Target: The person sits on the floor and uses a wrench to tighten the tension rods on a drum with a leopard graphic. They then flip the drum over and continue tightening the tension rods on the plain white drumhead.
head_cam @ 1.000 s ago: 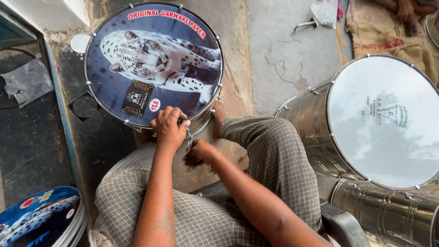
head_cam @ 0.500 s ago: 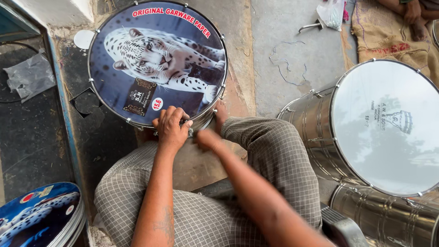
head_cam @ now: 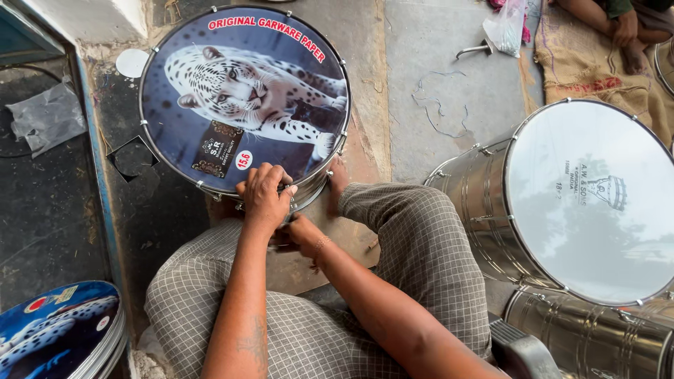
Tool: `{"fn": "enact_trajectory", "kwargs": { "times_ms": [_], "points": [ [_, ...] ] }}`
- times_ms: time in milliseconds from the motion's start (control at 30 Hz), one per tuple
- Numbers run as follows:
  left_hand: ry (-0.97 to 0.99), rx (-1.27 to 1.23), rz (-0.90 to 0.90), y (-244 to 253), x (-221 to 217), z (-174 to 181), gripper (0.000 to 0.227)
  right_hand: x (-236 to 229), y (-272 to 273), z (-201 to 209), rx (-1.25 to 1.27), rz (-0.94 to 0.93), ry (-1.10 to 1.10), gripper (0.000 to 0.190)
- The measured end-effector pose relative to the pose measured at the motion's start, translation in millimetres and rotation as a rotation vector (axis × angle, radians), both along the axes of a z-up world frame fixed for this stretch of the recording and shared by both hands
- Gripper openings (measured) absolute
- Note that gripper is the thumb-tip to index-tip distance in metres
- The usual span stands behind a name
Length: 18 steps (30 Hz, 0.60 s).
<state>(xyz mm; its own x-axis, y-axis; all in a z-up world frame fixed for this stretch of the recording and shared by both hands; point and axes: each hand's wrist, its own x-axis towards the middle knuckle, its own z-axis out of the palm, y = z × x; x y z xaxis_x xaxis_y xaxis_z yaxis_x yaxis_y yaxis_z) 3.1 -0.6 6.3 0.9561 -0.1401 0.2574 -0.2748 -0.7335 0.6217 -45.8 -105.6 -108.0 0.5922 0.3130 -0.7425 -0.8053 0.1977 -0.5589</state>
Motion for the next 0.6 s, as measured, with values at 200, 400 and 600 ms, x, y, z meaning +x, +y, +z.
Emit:
{"fn": "enact_trajectory", "kwargs": {
  "times_ms": [200, 400, 600],
  "points": [
    [0.008, -0.016, -0.009, 0, 0, -7, 0.023, 6, 37, -62, 0.067, -0.250, -0.303, 0.023],
    [0.025, 0.010, -0.011, 0, -4, 0, 0.021, 71, -89, -83, -0.660, 1.009, -0.848, 0.021],
    [0.014, 0.017, -0.002, -1, -2, 5, 0.022, 52, -70, -73, -0.702, 0.926, -0.504, 0.020]
  ]
}}
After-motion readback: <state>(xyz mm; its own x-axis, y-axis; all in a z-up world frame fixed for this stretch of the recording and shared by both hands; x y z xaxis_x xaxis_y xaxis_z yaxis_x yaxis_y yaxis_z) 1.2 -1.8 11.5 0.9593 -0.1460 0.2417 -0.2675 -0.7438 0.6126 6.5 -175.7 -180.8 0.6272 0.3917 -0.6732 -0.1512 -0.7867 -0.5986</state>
